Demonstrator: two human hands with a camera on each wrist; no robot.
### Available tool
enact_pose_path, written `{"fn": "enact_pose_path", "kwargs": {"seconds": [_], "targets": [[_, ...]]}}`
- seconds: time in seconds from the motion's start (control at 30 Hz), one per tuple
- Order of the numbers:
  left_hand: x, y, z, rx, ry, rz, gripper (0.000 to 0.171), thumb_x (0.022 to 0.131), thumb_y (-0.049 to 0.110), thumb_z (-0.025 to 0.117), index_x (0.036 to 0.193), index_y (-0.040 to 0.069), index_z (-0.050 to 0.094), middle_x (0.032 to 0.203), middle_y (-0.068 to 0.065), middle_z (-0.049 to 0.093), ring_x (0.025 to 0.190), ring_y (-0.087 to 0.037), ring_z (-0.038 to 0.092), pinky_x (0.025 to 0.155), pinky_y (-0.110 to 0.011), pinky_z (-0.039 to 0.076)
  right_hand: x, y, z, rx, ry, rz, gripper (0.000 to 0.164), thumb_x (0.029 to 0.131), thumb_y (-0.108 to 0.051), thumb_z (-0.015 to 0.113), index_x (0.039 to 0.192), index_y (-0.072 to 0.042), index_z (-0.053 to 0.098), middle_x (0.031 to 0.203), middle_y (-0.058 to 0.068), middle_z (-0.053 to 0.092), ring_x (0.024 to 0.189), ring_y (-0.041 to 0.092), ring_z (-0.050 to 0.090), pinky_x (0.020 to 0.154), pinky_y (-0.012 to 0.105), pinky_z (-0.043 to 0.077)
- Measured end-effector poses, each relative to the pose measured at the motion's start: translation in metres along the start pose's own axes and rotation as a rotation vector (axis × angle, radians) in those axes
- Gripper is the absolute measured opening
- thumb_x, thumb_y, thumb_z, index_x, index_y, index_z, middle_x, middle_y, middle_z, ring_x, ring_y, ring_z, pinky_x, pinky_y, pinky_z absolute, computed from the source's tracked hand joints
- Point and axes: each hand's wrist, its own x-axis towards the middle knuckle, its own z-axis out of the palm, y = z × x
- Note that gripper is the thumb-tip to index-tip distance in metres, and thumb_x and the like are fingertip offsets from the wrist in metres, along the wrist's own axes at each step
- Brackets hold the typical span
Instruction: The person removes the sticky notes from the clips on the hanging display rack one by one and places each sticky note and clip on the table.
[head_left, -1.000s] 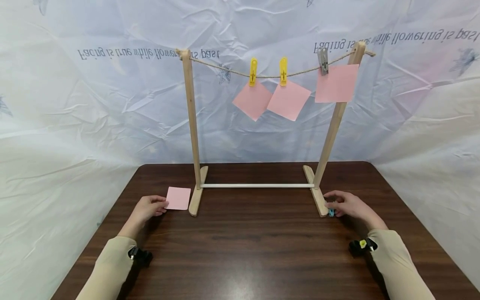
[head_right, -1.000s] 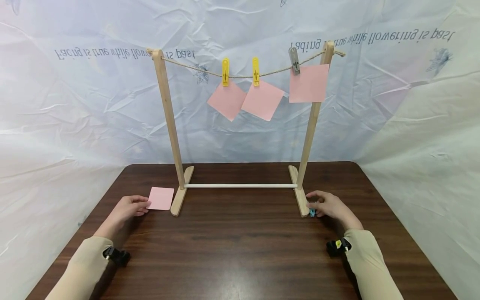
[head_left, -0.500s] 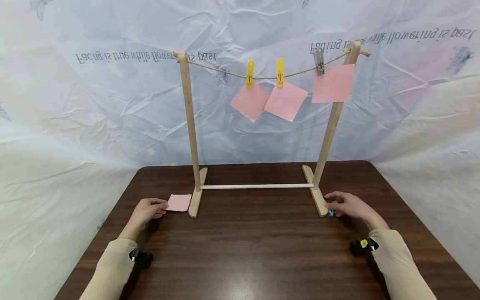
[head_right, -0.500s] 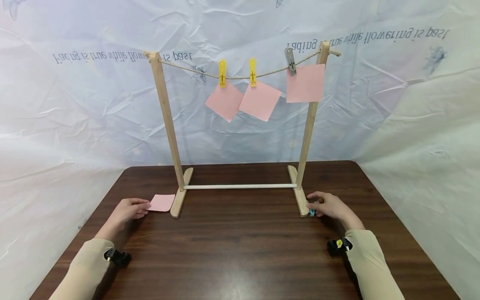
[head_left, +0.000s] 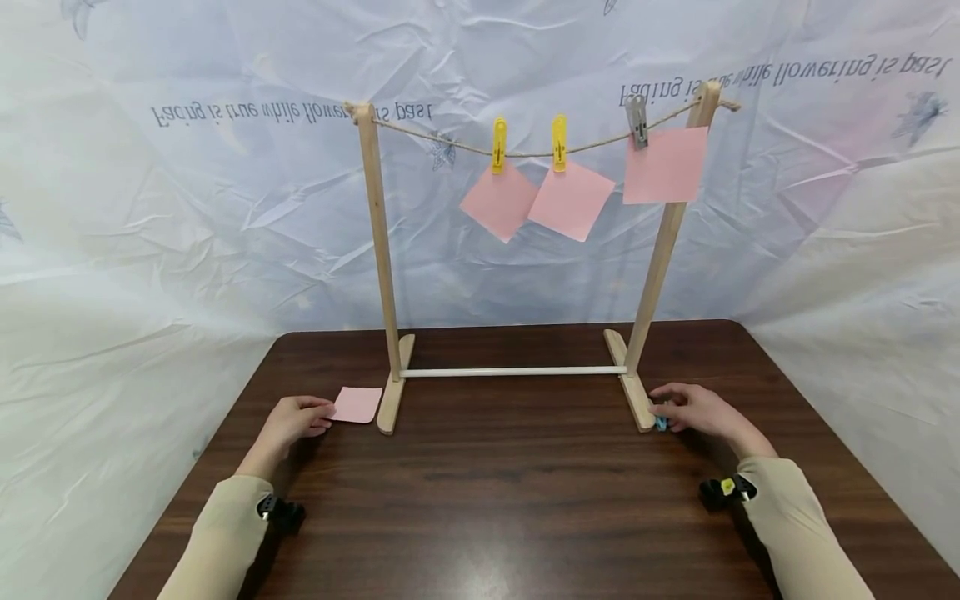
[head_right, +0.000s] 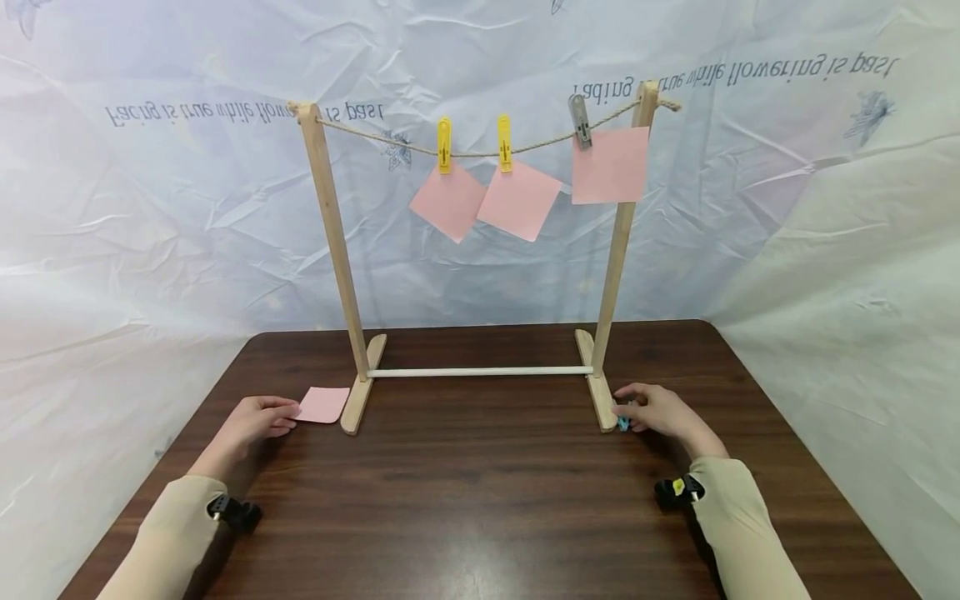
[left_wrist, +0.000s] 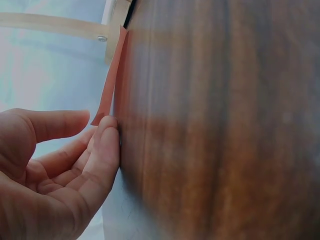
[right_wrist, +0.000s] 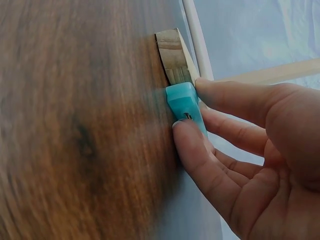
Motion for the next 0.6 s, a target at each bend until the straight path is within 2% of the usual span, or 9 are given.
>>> {"fn": "enact_pose_path", "kwargs": {"seconds": [0.5, 0.6], "targets": [[-0.0044, -0.001, -0.0015, -0.022, 0.012, -0.003, 0.035, 0.101, 0.01, 0.06, 0.12, -0.02, 0.059, 0.11, -0.029, 0.066, 0.083, -0.019, 0.071, 0.075, -0.034, 0.061, -0.0013, -0.0013, 0.0012, 0.012, -0.002, -0.004, 0.055, 0.101, -0.027, 0.064, 0.135, 0.015, 0.05, 0.09, 0.011, 0.057, 0.081, 0.023, 0.068, 0.072, 0.037, 0.06], [-0.0057, -0.0002, -0.0019, -0.03, 0.006, 0.014, 0.035, 0.101, 0.009, 0.06, 0.119, -0.021, 0.058, 0.11, -0.029, 0.066, 0.084, -0.02, 0.071, 0.076, -0.035, 0.061, -0.0014, -0.0006, 0.0011, 0.013, -0.004, -0.005, 0.056, 0.101, -0.028, 0.064, 0.135, 0.015, 0.05, 0.091, 0.011, 0.057, 0.082, 0.023, 0.068, 0.072, 0.037, 0.06]]}}
